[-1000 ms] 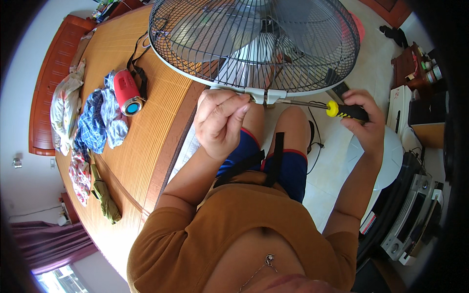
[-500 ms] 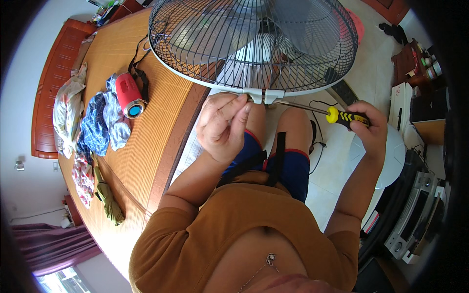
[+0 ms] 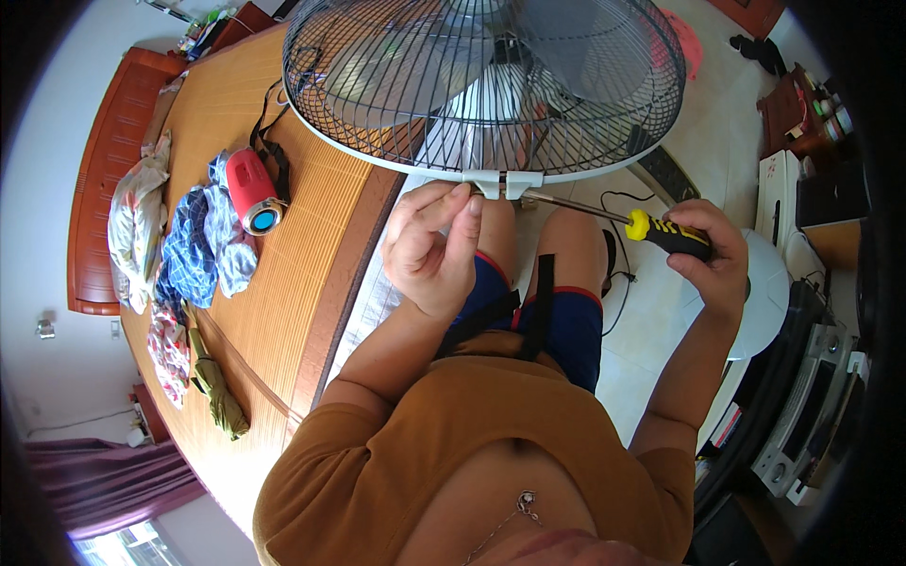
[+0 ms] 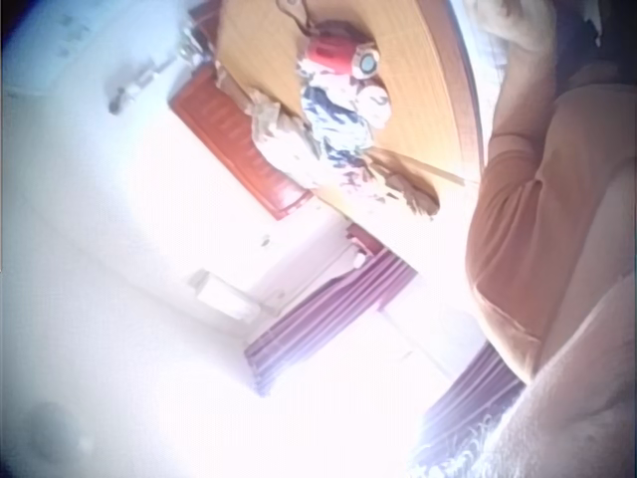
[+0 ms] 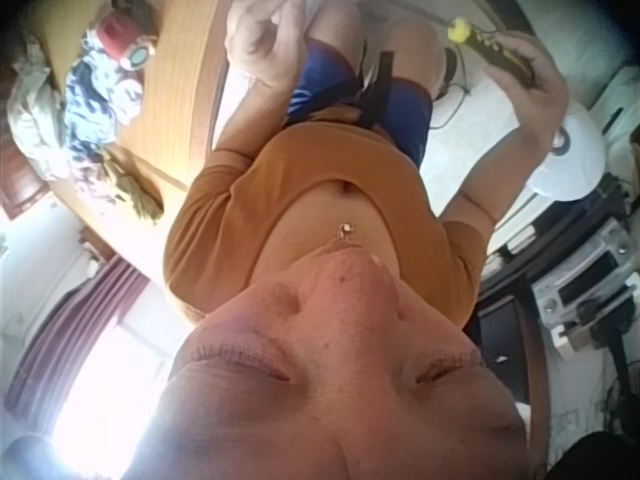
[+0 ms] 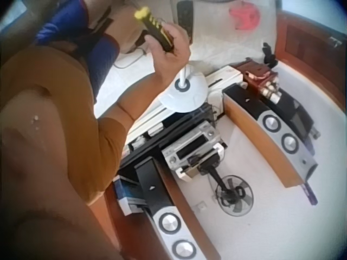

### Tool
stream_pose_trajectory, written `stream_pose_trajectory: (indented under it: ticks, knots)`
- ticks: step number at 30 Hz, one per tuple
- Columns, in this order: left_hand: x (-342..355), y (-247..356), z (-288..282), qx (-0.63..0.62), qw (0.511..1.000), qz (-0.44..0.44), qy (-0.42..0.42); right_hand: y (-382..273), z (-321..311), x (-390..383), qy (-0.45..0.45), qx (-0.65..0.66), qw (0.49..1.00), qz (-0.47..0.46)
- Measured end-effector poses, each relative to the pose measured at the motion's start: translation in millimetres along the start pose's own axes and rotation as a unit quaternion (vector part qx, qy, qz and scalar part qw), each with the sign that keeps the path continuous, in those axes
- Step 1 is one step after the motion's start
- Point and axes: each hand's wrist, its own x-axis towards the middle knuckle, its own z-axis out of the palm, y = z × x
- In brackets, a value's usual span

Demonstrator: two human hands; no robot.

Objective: The person uses a screwdriver to loosen or tighten a screw on the rim of a fan cage, then manipulates the fan housing and uses the screwdriver on the back of the motor assembly.

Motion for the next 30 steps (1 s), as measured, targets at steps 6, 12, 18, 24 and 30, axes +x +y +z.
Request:
stream_pose_trajectory:
  ticks: [6,12,18,24,30]
  knots:
    - [-4,-2,6,-0.037,0.999,-0.022,0.017,-2,-6,-5,0.014,0.052,0.997,0.061]
    - [0,-3,5,-0.002,0.999,0.021,0.025,-10,-3,14,-0.018,-0.093,0.995,-0.033]
    - [1,-4,6,-0.008,0.999,0.03,0.027,-2,-9,14,-0.042,-0.055,0.997,-0.022]
    - [-1,-4,8,-0.036,0.999,0.004,0.03,0,-6,11,-0.024,-0.045,0.998,-0.023]
    - [-6,-4,10,-0.049,0.998,-0.009,0.039,-2,-10,13,-0.033,-0.072,0.995,-0.063]
